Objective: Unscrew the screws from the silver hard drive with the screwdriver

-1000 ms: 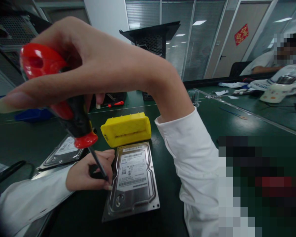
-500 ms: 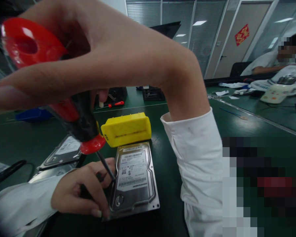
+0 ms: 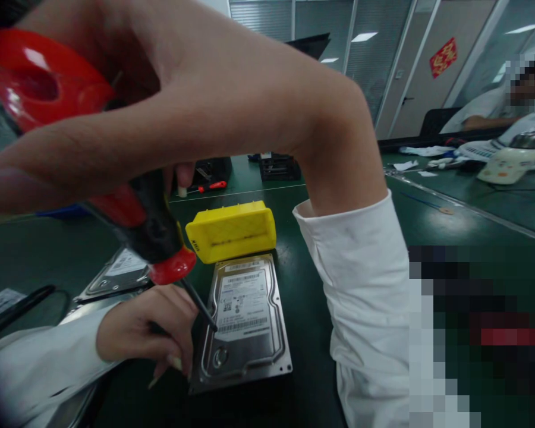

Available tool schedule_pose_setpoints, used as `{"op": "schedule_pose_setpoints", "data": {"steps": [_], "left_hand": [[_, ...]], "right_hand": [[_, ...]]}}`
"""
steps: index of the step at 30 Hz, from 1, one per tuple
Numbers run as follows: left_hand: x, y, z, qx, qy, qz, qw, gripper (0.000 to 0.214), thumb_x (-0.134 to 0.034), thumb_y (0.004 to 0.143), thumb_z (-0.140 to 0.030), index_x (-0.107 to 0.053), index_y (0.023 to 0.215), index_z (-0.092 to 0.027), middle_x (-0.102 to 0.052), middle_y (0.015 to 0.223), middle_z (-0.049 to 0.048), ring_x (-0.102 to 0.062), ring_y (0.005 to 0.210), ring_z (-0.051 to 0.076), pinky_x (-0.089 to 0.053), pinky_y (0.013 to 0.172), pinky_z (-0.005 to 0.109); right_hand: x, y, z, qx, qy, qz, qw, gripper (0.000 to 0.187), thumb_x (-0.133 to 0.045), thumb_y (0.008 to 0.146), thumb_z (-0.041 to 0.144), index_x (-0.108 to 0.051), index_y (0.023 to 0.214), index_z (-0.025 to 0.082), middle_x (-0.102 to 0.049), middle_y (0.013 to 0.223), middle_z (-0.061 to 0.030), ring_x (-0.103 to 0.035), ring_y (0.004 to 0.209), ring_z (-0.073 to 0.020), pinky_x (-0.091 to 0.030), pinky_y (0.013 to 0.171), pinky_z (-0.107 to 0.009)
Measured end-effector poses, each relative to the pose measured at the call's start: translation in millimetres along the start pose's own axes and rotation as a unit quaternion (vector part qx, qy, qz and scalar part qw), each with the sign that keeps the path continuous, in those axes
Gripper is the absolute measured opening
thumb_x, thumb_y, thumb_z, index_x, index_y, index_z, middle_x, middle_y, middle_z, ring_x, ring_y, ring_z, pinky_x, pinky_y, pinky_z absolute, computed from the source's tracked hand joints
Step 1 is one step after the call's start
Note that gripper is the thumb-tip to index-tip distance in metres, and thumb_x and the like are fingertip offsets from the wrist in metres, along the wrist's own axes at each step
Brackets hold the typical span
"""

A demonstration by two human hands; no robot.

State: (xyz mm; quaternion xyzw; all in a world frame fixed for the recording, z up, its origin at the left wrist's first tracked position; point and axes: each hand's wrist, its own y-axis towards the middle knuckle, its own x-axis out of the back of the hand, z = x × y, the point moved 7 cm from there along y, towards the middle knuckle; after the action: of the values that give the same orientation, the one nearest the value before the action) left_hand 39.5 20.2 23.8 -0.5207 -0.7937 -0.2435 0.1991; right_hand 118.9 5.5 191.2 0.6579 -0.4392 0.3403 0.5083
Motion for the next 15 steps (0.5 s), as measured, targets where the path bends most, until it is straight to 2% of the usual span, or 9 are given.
{"op": "schedule_pose_setpoints", "data": {"steps": [2, 4, 7, 11, 13, 15], "left_hand": [[-0.3, -1, -4, -0.03, 0.032, -0.013, 0.999, 0.024, -0.052, 0.085, -0.027, -0.068, 0.076, -0.013, -0.067, 0.063, 0.0083, -0.06, 0.062, 0.013, -0.044, 0.059, 0.023], [-2.2, -1, -12, -0.076, 0.107, -0.036, 0.991, 0.023, -0.05, 0.086, -0.026, -0.065, 0.075, -0.014, -0.066, 0.064, 0.0067, -0.059, 0.064, 0.013, -0.043, 0.061, 0.023], [-8.7, -4, -23, -0.126, 0.268, -0.068, 0.953, 0.026, -0.043, 0.089, -0.027, -0.059, 0.071, -0.016, -0.061, 0.062, 0.0034, -0.054, 0.061, 0.013, -0.038, 0.057, 0.025], [-25.6, -6, -28, -0.163, 0.399, -0.035, 0.902, 0.036, -0.038, 0.091, -0.031, -0.05, 0.06, -0.017, -0.051, 0.056, 0.0013, -0.043, 0.053, 0.013, -0.028, 0.049, 0.029], [-31.9, -9, -27, -0.176, 0.417, -0.021, 0.891, 0.038, -0.039, 0.09, -0.033, -0.048, 0.057, -0.017, -0.05, 0.055, 0.0009, -0.041, 0.052, 0.013, -0.026, 0.049, 0.03], [-35.4, -11, -23, -0.179, 0.427, -0.022, 0.886, 0.036, -0.04, 0.09, -0.034, -0.05, 0.06, -0.017, -0.051, 0.056, 0.001, -0.042, 0.054, 0.013, -0.024, 0.049, 0.031]], "right_hand": [[-1, 0, 1, 0.01, 0.006, 0.003, 1.0, 0.082, 0.016, 0.075, 0.038, -0.05, 0.097, -0.006, -0.051, 0.083, -0.0028, -0.048, 0.093, -0.0066, -0.04, 0.077, -0.019], [-1, 1, 2, 0.021, 0.029, 0.01, 0.999, 0.081, 0.013, 0.075, 0.039, -0.052, 0.096, -0.004, -0.054, 0.087, -0.0044, -0.049, 0.095, -0.008, -0.041, 0.077, -0.02], [4, 4, 2, 0.019, 0.087, -0.007, 0.996, 0.077, 0.011, 0.075, 0.038, -0.054, 0.095, 0.0, -0.056, 0.086, -0.0022, -0.052, 0.094, -0.0082, -0.042, 0.077, -0.021], [6, 8, 0, -0.025, 0.155, -0.034, 0.987, 0.073, 0.013, 0.074, 0.034, -0.05, 0.086, 0.0, -0.051, 0.071, 0.0042, -0.056, 0.075, -0.0015, -0.042, 0.067, -0.013], [10, 10, 1, -0.036, 0.169, -0.081, 0.982, 0.071, 0.013, 0.074, 0.033, -0.05, 0.084, 0.001, -0.044, 0.062, 0.0072, -0.056, 0.077, -0.0009, -0.041, 0.069, -0.011], [7, 14, 7, -0.022, 0.197, -0.066, 0.978, 0.069, 0.011, 0.076, 0.034, -0.051, 0.082, 0.003, -0.039, 0.056, 0.0086, -0.056, 0.074, 0.0006, -0.042, 0.07, -0.011]]}}
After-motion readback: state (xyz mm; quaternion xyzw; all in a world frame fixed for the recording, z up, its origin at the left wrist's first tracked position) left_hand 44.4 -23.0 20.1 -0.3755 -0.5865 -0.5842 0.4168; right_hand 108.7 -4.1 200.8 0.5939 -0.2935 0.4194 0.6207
